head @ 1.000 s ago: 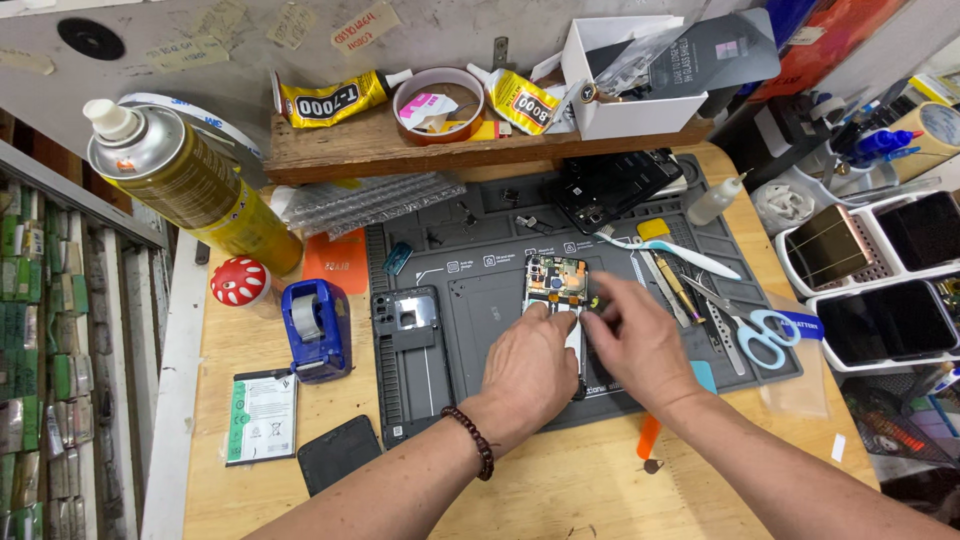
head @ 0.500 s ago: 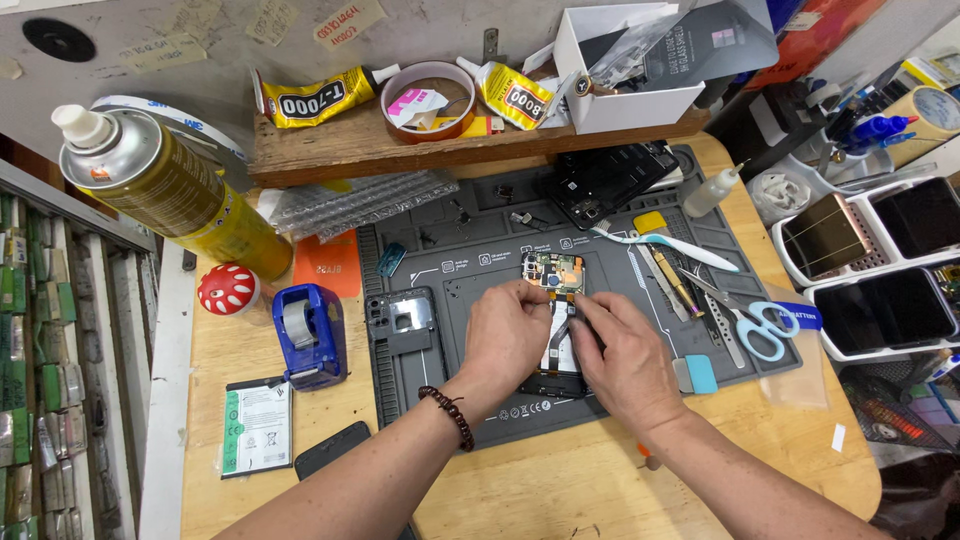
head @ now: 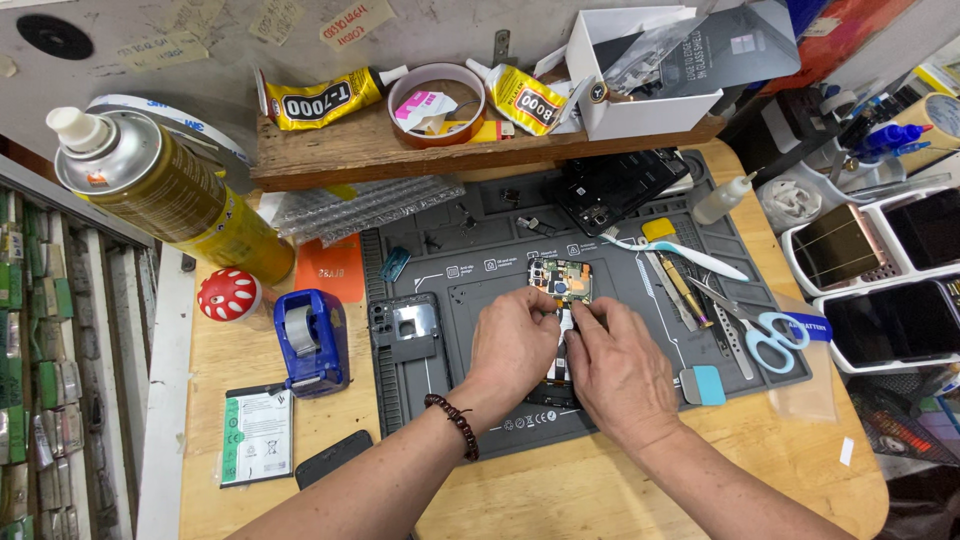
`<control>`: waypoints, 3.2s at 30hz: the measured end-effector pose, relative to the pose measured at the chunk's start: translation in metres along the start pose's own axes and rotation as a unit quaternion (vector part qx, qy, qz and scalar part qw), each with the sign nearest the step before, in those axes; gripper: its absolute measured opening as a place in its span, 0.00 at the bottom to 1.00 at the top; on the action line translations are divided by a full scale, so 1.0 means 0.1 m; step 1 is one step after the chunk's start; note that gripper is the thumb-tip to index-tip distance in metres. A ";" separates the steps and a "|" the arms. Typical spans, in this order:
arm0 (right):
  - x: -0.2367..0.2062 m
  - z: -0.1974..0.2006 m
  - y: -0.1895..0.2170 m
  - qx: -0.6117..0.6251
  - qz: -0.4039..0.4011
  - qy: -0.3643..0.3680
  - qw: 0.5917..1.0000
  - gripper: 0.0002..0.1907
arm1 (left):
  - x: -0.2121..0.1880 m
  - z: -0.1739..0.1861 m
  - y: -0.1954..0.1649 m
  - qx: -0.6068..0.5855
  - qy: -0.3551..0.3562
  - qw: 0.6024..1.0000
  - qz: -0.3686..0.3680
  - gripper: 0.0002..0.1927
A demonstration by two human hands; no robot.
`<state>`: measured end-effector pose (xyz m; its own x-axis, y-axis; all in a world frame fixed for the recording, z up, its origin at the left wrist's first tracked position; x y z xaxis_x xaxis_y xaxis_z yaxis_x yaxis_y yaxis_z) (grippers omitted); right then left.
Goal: The person removes a battery from a smartphone, unpacks a new battery, and installs it into the phone. They peel protective films, align the battery, connect the ribbon cable, and reattach the back cover.
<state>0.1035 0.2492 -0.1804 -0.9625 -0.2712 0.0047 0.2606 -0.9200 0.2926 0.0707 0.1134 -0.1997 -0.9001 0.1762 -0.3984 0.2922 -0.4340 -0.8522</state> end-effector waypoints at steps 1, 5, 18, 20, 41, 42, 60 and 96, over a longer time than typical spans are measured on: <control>0.01 0.00 0.02 -0.014 -0.001 -0.002 1.000 0.19 | 0.00 0.00 -0.01 0.000 -0.001 1.000 -0.002 0.11; 0.01 0.02 0.03 -0.019 0.008 -0.003 1.000 0.20 | -0.01 0.02 -0.03 -0.001 0.005 1.000 0.000 0.11; 0.03 0.08 0.02 -0.047 0.016 0.036 0.998 0.20 | -0.01 -0.02 -0.01 0.041 0.010 0.998 -0.049 0.12; 0.05 0.10 0.03 -0.061 0.011 0.045 0.997 0.19 | 0.01 -0.02 0.00 0.027 0.010 0.998 -0.051 0.12; 0.30 0.20 0.06 -0.209 0.080 0.128 0.966 0.08 | 0.02 -0.01 0.00 0.019 0.004 0.997 -0.069 0.12; 0.32 0.21 0.05 -0.207 0.083 0.128 0.966 0.08 | 0.03 -0.01 0.01 0.017 0.005 0.997 -0.069 0.13; 0.14 0.12 -0.29 0.075 -0.063 0.049 0.994 0.19 | -0.07 0.14 -0.11 0.053 -0.094 0.994 -0.021 0.18; 0.11 1.27 -0.22 0.659 -0.020 0.037 0.751 0.16 | -0.55 -0.11 -1.20 -0.331 -0.019 0.936 -0.115 0.12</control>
<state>0.0778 0.3027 -0.0654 -0.9483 -0.3101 -0.0676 -0.1149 0.1371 0.9839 0.0890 0.1659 -0.0789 -0.9711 0.1598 -0.1772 0.2143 0.2572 -0.9423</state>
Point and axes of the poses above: each hand's wrist, its own x-axis towards the middle knuckle, its own z-axis out of the back of the hand, y = z × x, the point moved 3 cm from there along x, towards the middle knuckle, and after that the axes turned 15 degrees about y, right-handed, at the moved point
